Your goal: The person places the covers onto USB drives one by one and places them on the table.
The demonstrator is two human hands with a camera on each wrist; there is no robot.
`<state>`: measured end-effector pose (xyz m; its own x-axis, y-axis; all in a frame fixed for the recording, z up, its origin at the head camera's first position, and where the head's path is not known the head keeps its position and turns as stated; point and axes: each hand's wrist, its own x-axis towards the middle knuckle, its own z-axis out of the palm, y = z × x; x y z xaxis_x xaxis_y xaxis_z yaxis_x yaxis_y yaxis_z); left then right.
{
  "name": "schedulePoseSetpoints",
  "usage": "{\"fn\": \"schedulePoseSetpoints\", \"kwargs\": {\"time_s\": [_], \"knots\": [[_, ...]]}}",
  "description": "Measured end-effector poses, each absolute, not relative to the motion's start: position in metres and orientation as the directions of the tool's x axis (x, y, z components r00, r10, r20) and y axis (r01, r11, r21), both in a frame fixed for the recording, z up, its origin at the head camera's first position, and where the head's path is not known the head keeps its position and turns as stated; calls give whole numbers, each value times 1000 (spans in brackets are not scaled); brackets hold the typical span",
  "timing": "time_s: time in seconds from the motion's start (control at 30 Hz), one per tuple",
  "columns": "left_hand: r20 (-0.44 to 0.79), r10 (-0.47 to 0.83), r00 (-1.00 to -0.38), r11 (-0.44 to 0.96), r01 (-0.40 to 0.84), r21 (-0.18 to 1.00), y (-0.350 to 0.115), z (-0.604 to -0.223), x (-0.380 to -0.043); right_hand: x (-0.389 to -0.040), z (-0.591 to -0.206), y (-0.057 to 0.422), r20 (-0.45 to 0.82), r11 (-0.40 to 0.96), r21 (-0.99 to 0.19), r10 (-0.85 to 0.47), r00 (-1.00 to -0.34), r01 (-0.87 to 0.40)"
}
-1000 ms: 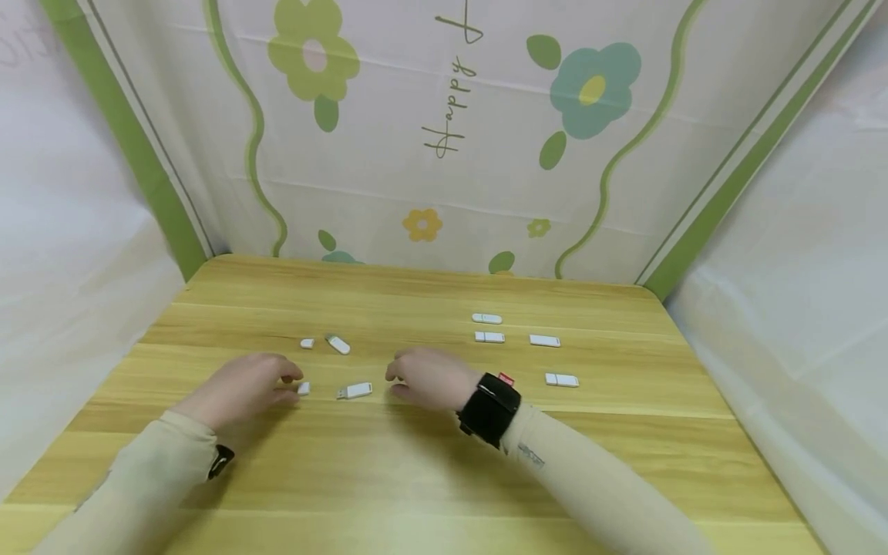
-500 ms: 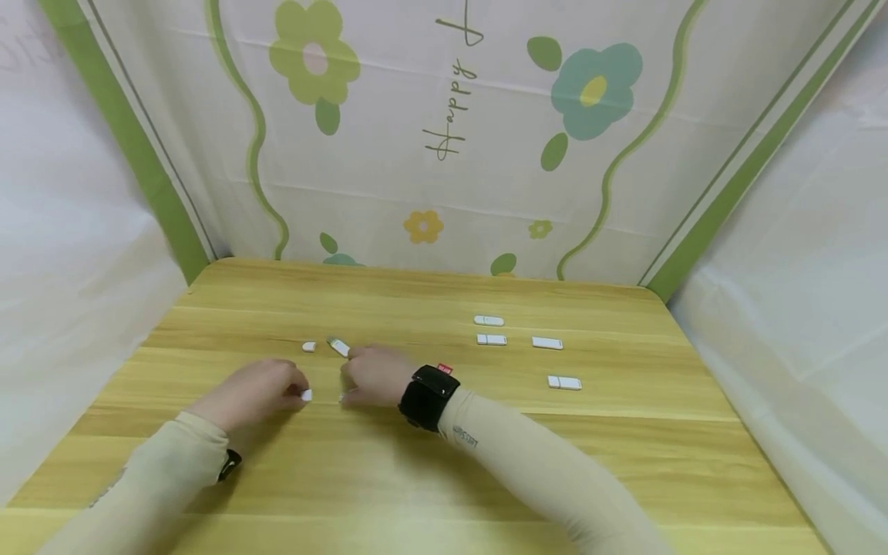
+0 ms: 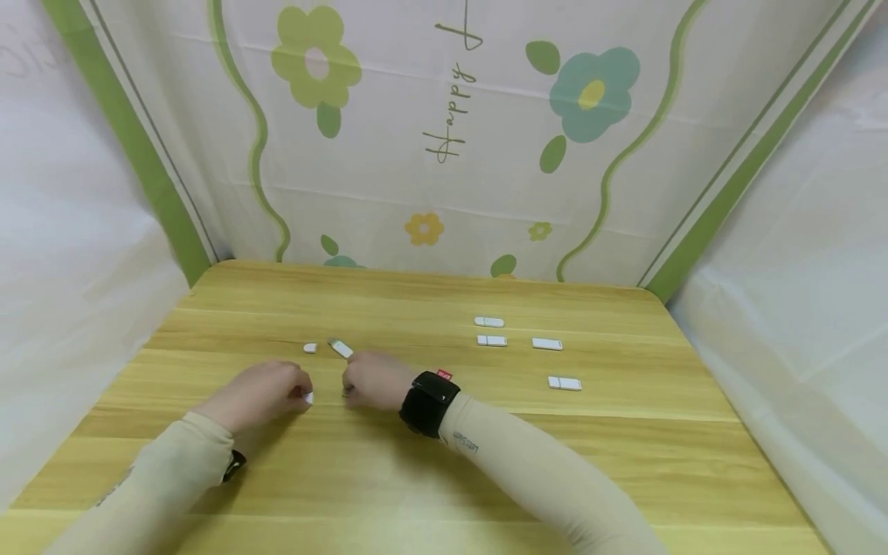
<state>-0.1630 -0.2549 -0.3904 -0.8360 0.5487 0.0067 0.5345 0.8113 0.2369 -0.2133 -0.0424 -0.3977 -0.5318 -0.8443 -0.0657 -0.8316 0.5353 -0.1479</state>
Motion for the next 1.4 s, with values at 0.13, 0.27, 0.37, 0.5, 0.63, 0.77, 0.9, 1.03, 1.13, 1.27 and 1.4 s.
{"fn": "schedulePoseSetpoints", "kwargs": {"time_s": [0.13,0.27,0.37,0.5,0.63,0.77,0.9,1.03,1.13,1.27,1.4], "knots": [[0,553,-833,809,537,240,-250,-389,-163,-211,-397,-33,-52,533,-148,-845,-532,-833],[-14,551,-834,811,531,247,-246,-389,-163,-208,-399,-22,-39,551,-163,-833,-553,-819],[-28,537,-843,820,514,250,-243,-390,-163,-206,-402,-13,-10,559,-148,-826,-564,-816],[-45,533,-845,825,506,252,-240,-390,-163,-203,-402,0,18,563,-135,-822,-570,-816],[-67,549,-833,819,520,244,-233,-389,-163,-200,-399,16,21,569,-162,-815,-579,-806],[-76,582,-809,799,552,238,-225,-387,-162,-193,-392,36,42,583,-241,-792,-608,-776],[-70,641,-764,747,600,287,-214,-382,-157,-178,-381,60,89,578,-328,-768,-634,-747],[-1,748,-663,629,708,321,-196,-373,-150,-158,-367,85,160,555,-377,-750,-642,-742],[71,800,-596,554,778,296,-182,-364,-144,-145,-359,101,243,529,-365,-740,-627,-766],[113,822,-558,516,814,268,-164,-354,-137,-133,-355,117,362,485,-309,-736,-573,-818],[139,819,-557,513,818,259,-149,-348,-135,-124,-357,128,460,452,-250,-722,-516,-856]]}}
